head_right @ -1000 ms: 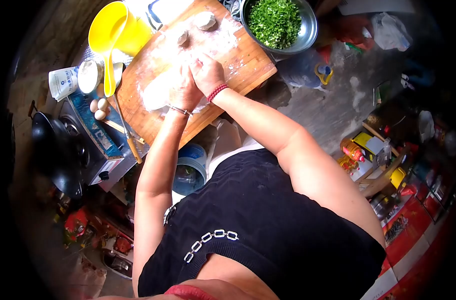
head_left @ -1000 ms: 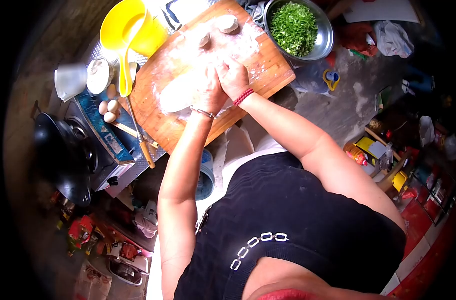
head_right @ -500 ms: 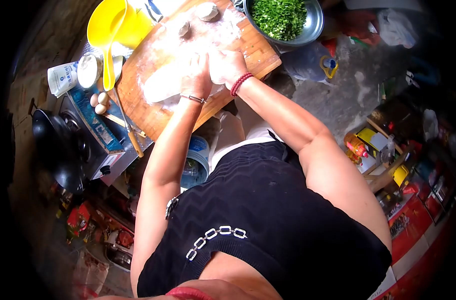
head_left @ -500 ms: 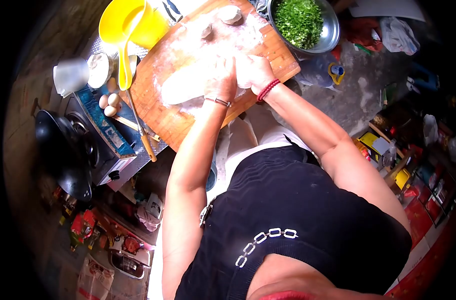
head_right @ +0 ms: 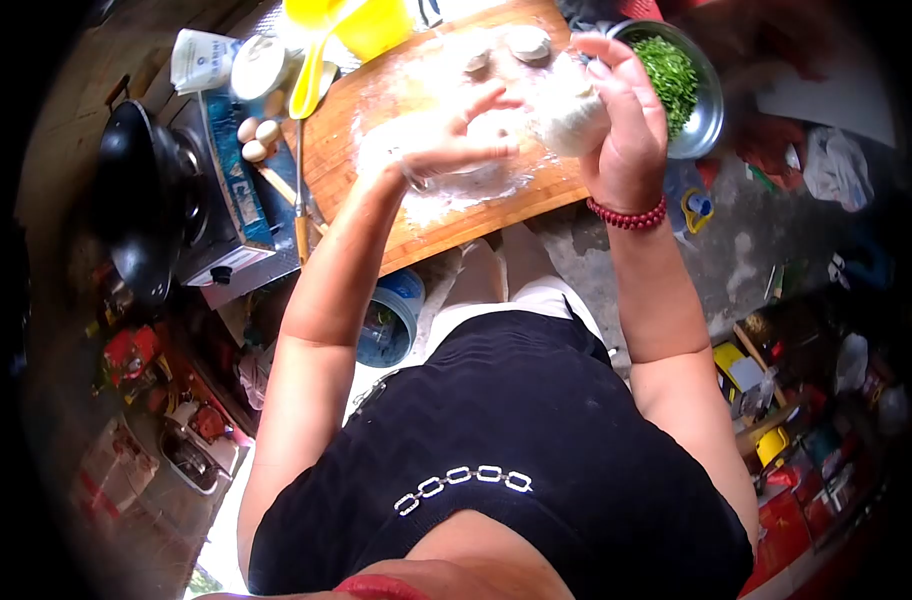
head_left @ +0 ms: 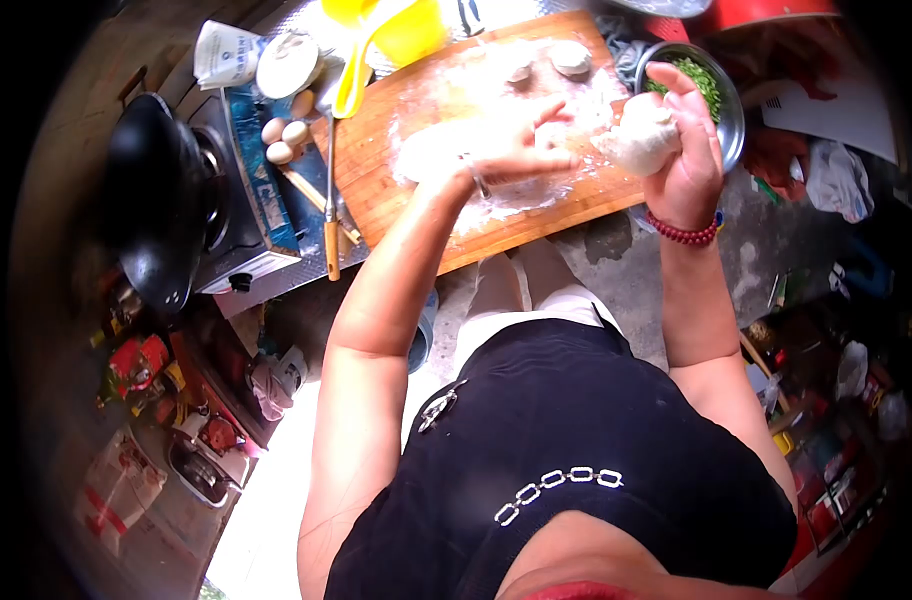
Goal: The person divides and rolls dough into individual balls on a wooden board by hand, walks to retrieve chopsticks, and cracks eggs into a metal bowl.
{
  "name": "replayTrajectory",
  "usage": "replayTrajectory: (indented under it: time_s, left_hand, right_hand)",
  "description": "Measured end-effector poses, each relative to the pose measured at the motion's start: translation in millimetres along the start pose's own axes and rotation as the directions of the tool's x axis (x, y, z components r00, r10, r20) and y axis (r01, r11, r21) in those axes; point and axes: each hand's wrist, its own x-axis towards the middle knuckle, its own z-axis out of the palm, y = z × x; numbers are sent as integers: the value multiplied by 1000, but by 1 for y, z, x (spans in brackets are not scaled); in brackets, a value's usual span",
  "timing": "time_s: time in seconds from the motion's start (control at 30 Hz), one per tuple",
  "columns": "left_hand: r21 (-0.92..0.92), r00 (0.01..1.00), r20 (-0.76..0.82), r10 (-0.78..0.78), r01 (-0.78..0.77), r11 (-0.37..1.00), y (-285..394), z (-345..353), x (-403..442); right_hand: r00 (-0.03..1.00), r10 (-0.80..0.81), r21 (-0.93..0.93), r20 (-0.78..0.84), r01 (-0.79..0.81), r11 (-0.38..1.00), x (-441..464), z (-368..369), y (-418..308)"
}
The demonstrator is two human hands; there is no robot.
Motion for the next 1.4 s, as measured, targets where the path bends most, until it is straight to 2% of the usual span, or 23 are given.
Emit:
replayTrajectory:
  time_s: [0.03,0.1,0.13,0.17,0.23,0.27,0.3,0.37,0.4,0.47,0.6,0.67,0.73,0.83,0.87,0.9,0.97,1.0,1.07,1.17,1.23,1.33,1.4]
  left_hand:
    - [-512,996,-54,70,-88,854,7,2,-1]
    - [-937,984,-177,-19,-163,309,28,9,-1]
    - [-960,997,-51,64,-31,-277,36,14,-4]
    - [-977,940,-10,-341,-82,-195,51,28,-4]
    - [-968,951,-221,-215,-242,-72,46,46,-9]
    - [-911,898,-282,-337,-361,-200,45,48,-9]
    - [-901,885,-308,-350,-389,-191,43,48,-10]
    - [-878,853,-356,-382,-446,-176,32,51,-14]
    - [-887,904,-364,-226,-410,-214,18,45,-14]
    - [-908,871,-358,-335,-409,-93,33,29,-21]
    - [-900,876,-434,-212,-410,147,21,53,-34]
    - [-474,789,-603,117,-473,743,21,65,-44]
    - [-910,888,-406,-216,-373,179,54,75,-44]
    - [-923,893,-385,-234,-370,105,60,52,-52]
    - [-892,867,-446,-223,-451,30,53,47,-48]
    - [-909,885,-416,-207,-402,109,59,33,-54]
    - [-868,826,-487,-284,-493,55,43,25,-46]
    - [-883,853,-465,-236,-466,55,41,26,-48]
    - [-635,845,-533,51,-439,636,32,47,-55]
    - [-930,916,-359,-180,-335,149,70,65,-66]
    - [-862,877,-481,5,-474,182,62,58,-64]
    - [-758,772,-628,-94,-580,299,54,37,-64]
    - [-755,753,-638,-159,-571,323,34,26,-57]
  right_hand:
    - [998,29,-12,62,-28,1000,-2,-1,6]
    - [979,81,-47,187,-73,996,-9,-14,26]
    - [979,43,-158,201,-11,987,-19,0,36]
    - [923,-156,-328,351,278,903,-21,9,48]
    - [812,-209,-640,545,564,522,-18,21,52]
    - [766,-188,-627,614,619,473,-9,25,53]
    - [641,-302,-587,706,768,257,1,25,57]
    - [692,-301,-565,656,715,410,0,18,67]
    - [729,-291,-554,619,668,496,-5,17,72]
    - [779,-202,-530,594,568,630,-39,35,64]
    - [600,-139,-526,787,772,355,-50,55,49]
    - [710,-270,-521,651,676,522,-26,50,59]
    - [723,-340,-566,602,686,456,-8,34,54]
    - [728,-368,-605,578,685,406,-14,25,61]
    - [723,-367,-611,585,691,387,-23,27,67]
    - [716,-270,-614,643,693,378,-39,24,68]
    - [600,-43,-571,799,780,257,-67,41,53]
    - [596,-97,-546,797,779,308,-63,45,52]
    - [583,-208,-474,786,783,403,-40,50,58]
    - [703,-363,-570,612,710,414,-7,32,58]
    - [726,-400,-570,560,687,450,-9,22,69]
    - [787,-259,-559,559,589,583,-57,31,81]
    - [674,-162,-548,721,696,464,-75,43,71]
